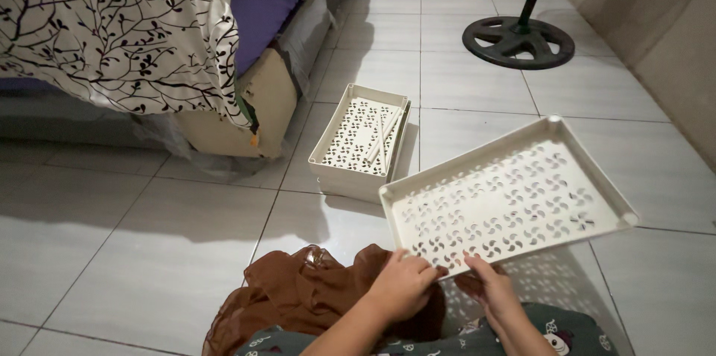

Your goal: The person wipes a white perforated plastic tray with a brown cloth, then inserts four white plastic rods into the tray's corner holes to form legs. They place a second identical tray on top of the rods to create a two-tier stand.

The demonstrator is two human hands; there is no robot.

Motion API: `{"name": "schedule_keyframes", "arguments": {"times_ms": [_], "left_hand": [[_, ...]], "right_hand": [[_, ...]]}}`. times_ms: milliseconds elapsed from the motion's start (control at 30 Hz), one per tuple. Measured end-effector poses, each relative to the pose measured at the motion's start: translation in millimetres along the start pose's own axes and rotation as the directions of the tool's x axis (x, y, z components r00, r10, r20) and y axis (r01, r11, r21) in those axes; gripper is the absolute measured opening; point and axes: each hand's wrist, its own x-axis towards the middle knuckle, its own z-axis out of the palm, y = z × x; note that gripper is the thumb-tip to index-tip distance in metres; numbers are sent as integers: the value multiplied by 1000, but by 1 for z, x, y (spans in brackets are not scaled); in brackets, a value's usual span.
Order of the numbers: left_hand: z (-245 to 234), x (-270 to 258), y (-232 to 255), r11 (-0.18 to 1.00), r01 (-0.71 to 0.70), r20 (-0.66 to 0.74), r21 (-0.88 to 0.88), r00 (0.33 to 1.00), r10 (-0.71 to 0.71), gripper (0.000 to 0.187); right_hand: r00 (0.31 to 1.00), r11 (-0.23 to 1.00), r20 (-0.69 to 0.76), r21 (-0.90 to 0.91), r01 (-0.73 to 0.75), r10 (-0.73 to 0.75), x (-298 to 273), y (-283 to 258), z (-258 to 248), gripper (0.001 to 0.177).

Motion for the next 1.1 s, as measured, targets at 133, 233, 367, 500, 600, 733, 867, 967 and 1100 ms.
{"name": "schedule_keyframes", "arguments": {"times_ms": [133, 233, 367, 500, 600, 733, 867, 967, 1100], "left_hand": [[15, -3, -1, 987, -25, 12, -161, 1000, 27, 56], [24, -1, -9, 994, 31, 111, -102, 994, -20, 46], [28, 1, -22, 1000, 10, 162, 17, 987, -13, 37], [29, -1, -29, 995, -43, 99, 93, 995, 33, 35], [34, 0, -31, 990, -19, 112, 142, 994, 3, 22], [40, -1, -31, 977, -23, 179, 210, 984, -16, 17], [39, 0, -32, 952, -39, 37, 302, 999, 29, 16], [33, 1, -32, 954, 1, 70, 301, 997, -23, 13], [22, 3, -30, 954, -17, -77, 300, 996, 41, 10]], "right_hand": [[996, 999, -84, -22, 32, -33, 0, 2, -1, 45], [986, 985, -139, -160, 71, -93, 1, 5, 4, 45], [986, 982, -96, -141, 122, -137, 1, 4, 8, 45], [983, 977, -72, -142, 158, -169, -4, 1, 11, 45], [983, 979, -88, -138, 150, -163, -7, -2, 14, 45], [982, 977, -83, -144, 157, -170, -12, -5, 16, 44], [983, 977, -86, -148, 150, -164, -12, -5, 15, 44], [985, 984, -102, -123, 126, -139, -11, -6, 15, 44], [989, 996, -121, -39, 83, -87, -11, -9, 13, 42]]}}
